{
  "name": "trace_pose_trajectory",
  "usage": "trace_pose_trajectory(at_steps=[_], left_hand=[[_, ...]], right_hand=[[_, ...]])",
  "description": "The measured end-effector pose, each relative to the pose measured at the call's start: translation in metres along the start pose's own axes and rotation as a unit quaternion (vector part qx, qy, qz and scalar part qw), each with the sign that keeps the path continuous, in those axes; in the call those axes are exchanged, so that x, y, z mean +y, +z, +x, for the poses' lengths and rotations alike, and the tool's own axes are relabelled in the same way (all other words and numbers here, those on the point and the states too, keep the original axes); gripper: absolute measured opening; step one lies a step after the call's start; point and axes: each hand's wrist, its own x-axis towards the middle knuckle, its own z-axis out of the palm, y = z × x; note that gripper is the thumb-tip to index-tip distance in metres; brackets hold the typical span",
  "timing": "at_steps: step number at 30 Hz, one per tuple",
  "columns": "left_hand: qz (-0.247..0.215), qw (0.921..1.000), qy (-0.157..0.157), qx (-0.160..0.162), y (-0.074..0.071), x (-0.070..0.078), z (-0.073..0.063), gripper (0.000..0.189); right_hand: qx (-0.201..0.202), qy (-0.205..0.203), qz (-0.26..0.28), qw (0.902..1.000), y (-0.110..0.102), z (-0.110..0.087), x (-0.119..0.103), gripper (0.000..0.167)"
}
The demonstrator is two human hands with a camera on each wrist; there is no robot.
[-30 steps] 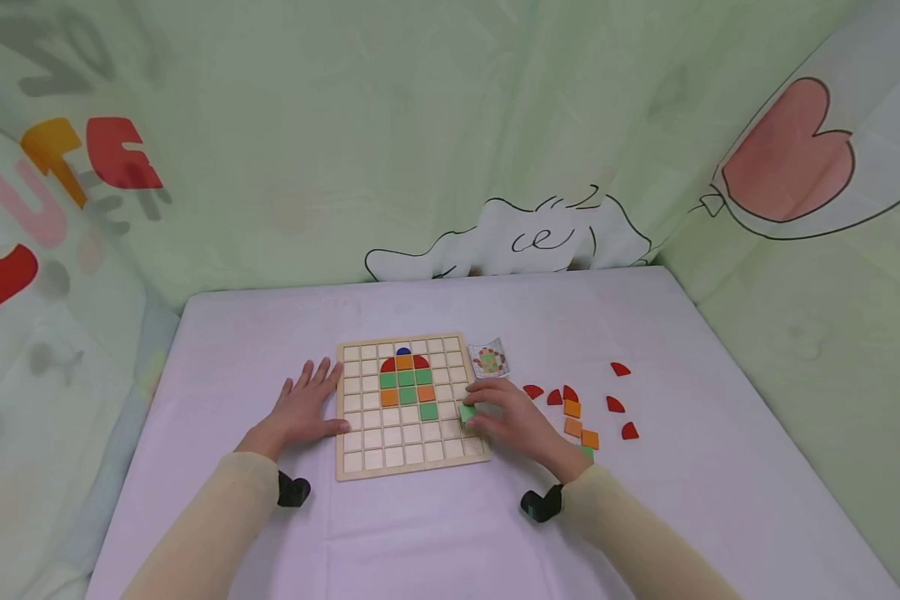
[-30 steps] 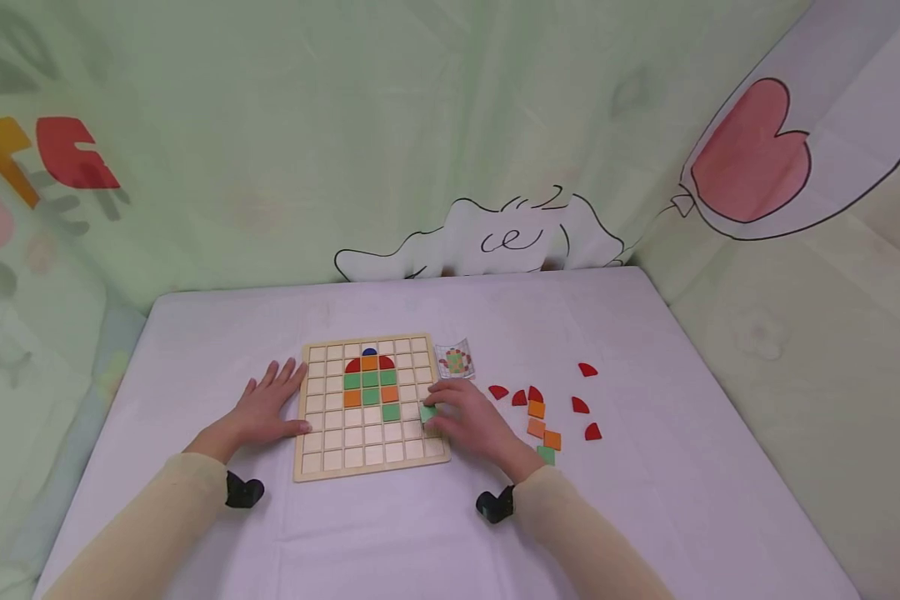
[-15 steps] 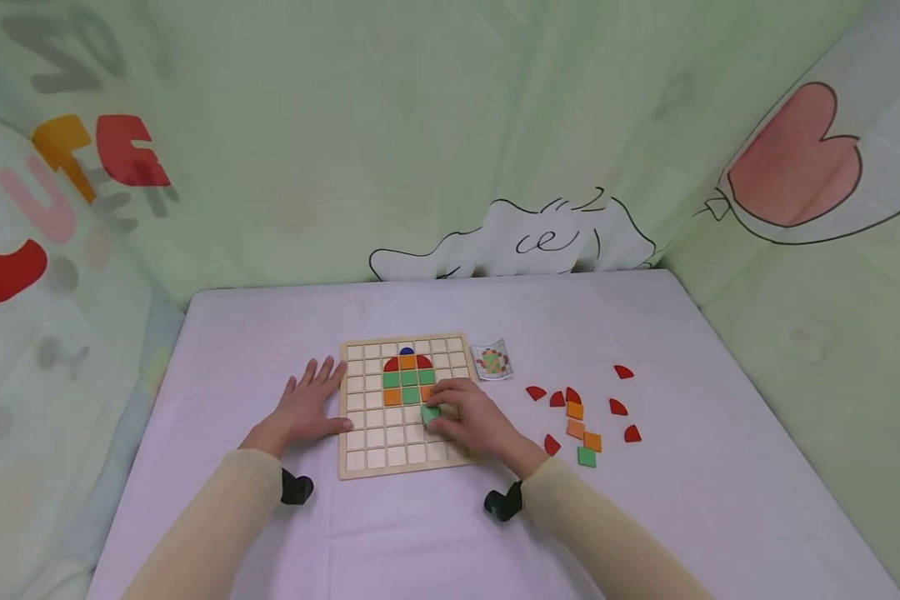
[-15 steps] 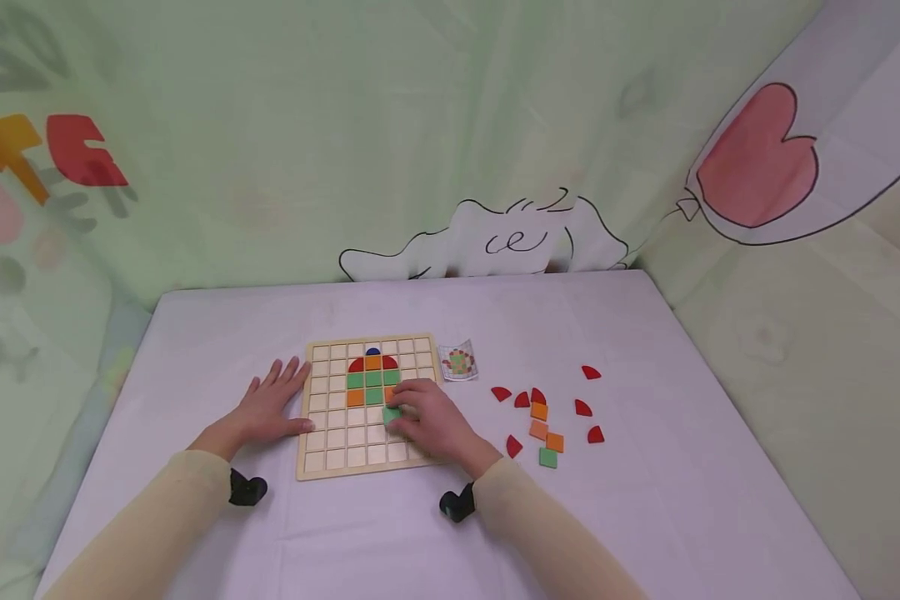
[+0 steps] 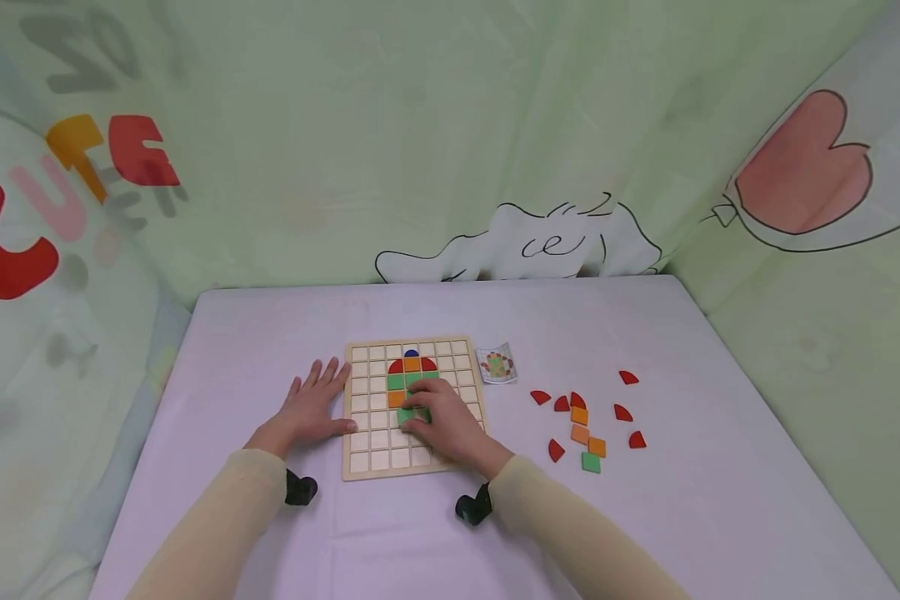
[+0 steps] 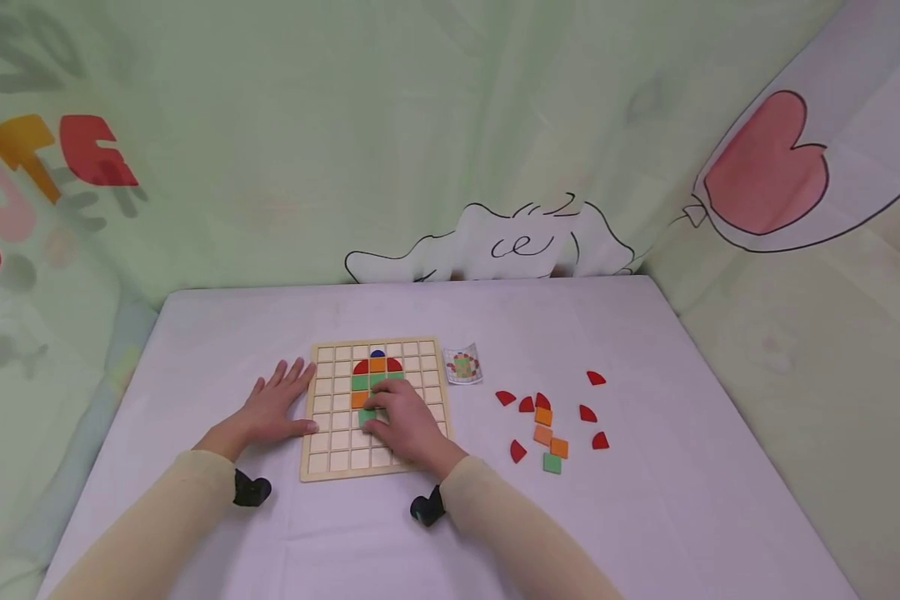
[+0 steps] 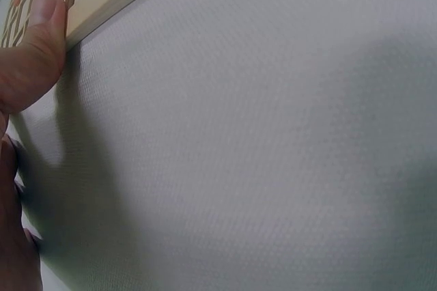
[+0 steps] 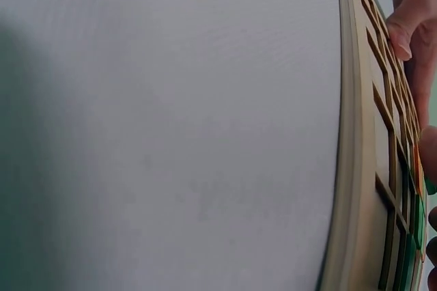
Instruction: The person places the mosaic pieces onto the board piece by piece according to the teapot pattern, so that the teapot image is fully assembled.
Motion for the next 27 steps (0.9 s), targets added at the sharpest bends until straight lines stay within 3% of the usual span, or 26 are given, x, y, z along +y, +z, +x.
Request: trace_pose_trajectory(at_steps=[20,27], left_hand=[[0.01,0.9999,0.0,0.003,0.0,0.0,0.001,0.105],[0.011,0.9999,0.0,0.005,0.001,0.0,0.001,0.104]], right_hand=[[0.01,-0.002,-0.056,0.9984,0.012,0.007,-0.004,0.025],[0.026,-0.014,-0.062,0.9976,0.013,0.006,-0.004,0.015]])
